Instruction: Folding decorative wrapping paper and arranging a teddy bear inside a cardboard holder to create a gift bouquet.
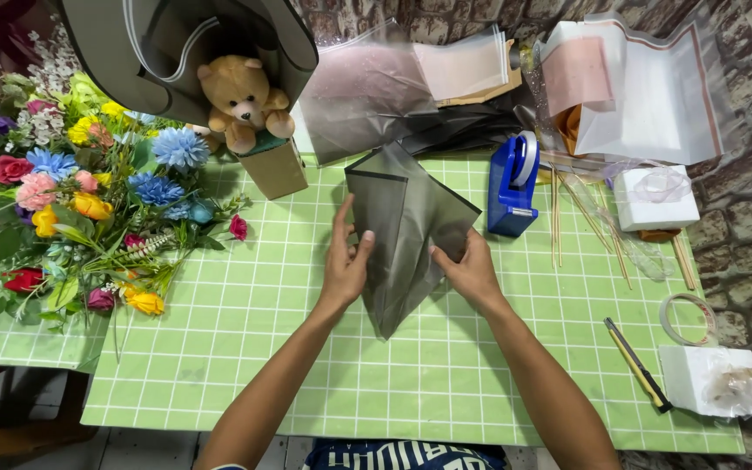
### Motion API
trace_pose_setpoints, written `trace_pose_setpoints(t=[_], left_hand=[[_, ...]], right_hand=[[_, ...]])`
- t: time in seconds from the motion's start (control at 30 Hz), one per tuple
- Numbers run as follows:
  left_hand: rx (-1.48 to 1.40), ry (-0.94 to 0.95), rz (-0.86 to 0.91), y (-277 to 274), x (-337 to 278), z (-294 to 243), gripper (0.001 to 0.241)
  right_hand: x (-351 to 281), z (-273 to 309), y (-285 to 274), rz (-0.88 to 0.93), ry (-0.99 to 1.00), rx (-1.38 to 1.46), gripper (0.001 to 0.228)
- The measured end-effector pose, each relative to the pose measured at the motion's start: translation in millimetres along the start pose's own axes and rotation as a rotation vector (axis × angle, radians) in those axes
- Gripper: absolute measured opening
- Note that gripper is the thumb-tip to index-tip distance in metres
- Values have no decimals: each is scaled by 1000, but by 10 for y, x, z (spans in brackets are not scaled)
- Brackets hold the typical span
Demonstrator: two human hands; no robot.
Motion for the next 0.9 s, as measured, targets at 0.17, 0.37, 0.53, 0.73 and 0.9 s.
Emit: trace_pose_setpoints(t=[0.17,0.37,0.53,0.73,0.9], left_hand=[[-236,-214,-47,342,261,338,92],[-500,-78,-29,607,458,713,43],[-583,-3,70,708,347,505,52],[-439,-78,-35,727,396,409,41],[-447,-196,-36,697,402,287,31]], right_hand=[[-33,-113,11,-21,-55,85,33],[-49,-317,68,11,-244,460,46],[-56,-185,41,1,-293,229,32],[-76,-186,27,-37,-416,58,20],[-74,-172,72,-104,-366,428,61]])
Point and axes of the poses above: each hand's wrist, its own x-axis towards the middle knuckle, its own y-axis out of the palm, z = x × y, the point moved 2 cm from there along x, towards the middle knuckle, and after that the axes turned 15 degrees about -y, right-handed, at the moved point
